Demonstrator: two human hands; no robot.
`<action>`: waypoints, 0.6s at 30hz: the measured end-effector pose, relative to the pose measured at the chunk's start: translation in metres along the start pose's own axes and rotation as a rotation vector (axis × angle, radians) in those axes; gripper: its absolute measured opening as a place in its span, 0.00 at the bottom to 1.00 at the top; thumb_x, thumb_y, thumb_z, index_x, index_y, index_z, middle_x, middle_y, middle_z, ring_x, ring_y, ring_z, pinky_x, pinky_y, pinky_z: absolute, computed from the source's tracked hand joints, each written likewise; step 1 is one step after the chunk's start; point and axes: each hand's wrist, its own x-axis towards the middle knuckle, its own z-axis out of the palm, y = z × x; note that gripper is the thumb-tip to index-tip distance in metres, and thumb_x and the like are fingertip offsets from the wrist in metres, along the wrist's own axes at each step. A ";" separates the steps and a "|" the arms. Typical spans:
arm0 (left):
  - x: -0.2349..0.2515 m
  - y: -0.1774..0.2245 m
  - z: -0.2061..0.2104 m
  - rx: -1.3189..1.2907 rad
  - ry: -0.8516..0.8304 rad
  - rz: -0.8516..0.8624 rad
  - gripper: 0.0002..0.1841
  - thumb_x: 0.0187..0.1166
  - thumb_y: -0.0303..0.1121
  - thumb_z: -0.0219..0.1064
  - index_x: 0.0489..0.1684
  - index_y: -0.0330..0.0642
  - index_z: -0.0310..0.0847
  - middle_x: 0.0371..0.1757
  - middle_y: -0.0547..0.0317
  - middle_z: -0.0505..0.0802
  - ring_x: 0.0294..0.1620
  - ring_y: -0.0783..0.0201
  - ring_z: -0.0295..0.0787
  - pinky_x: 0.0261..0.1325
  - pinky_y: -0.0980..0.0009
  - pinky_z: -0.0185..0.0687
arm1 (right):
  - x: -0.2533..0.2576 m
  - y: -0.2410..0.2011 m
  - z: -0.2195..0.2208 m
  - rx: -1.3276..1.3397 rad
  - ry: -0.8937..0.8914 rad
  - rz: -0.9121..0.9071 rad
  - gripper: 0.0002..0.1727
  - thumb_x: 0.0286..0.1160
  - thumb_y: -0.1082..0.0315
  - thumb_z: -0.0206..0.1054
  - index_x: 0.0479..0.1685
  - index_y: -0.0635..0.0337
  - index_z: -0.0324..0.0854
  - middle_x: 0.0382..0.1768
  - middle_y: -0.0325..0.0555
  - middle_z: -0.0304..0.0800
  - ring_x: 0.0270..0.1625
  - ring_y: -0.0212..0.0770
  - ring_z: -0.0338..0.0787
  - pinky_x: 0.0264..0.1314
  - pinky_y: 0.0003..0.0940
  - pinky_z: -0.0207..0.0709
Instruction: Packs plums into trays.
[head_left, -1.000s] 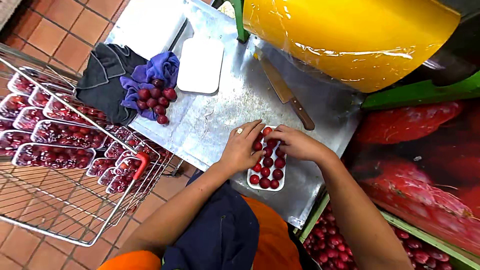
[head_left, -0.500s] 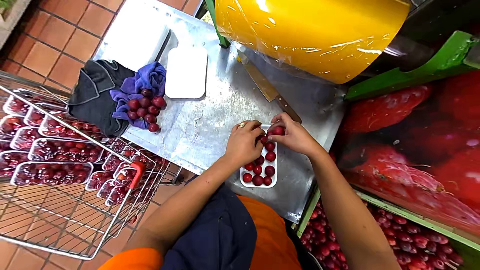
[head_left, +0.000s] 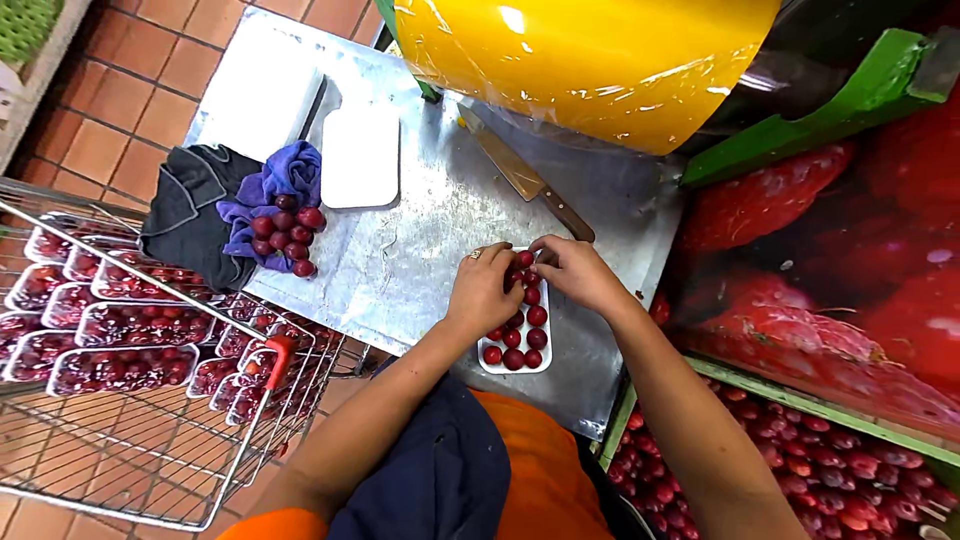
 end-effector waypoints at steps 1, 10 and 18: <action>-0.001 -0.001 0.001 -0.032 0.019 0.022 0.25 0.74 0.39 0.68 0.71 0.44 0.81 0.73 0.56 0.87 0.77 0.55 0.79 0.83 0.48 0.68 | -0.001 0.001 0.002 0.042 0.012 0.036 0.13 0.81 0.67 0.70 0.60 0.58 0.84 0.42 0.44 0.95 0.41 0.40 0.94 0.52 0.44 0.89; 0.001 -0.009 -0.005 -0.206 -0.115 0.116 0.36 0.82 0.28 0.60 0.94 0.44 0.51 0.82 0.60 0.81 0.82 0.58 0.77 0.81 0.53 0.75 | -0.010 0.002 0.017 0.099 0.072 0.051 0.21 0.78 0.63 0.73 0.69 0.56 0.84 0.40 0.47 0.94 0.38 0.42 0.93 0.49 0.46 0.90; 0.007 -0.017 -0.008 -0.361 -0.160 0.274 0.44 0.79 0.19 0.60 0.96 0.40 0.36 0.90 0.59 0.71 0.88 0.62 0.67 0.89 0.59 0.66 | -0.019 -0.005 0.025 0.065 0.178 0.140 0.24 0.74 0.57 0.76 0.63 0.62 0.80 0.37 0.49 0.93 0.40 0.49 0.93 0.51 0.55 0.87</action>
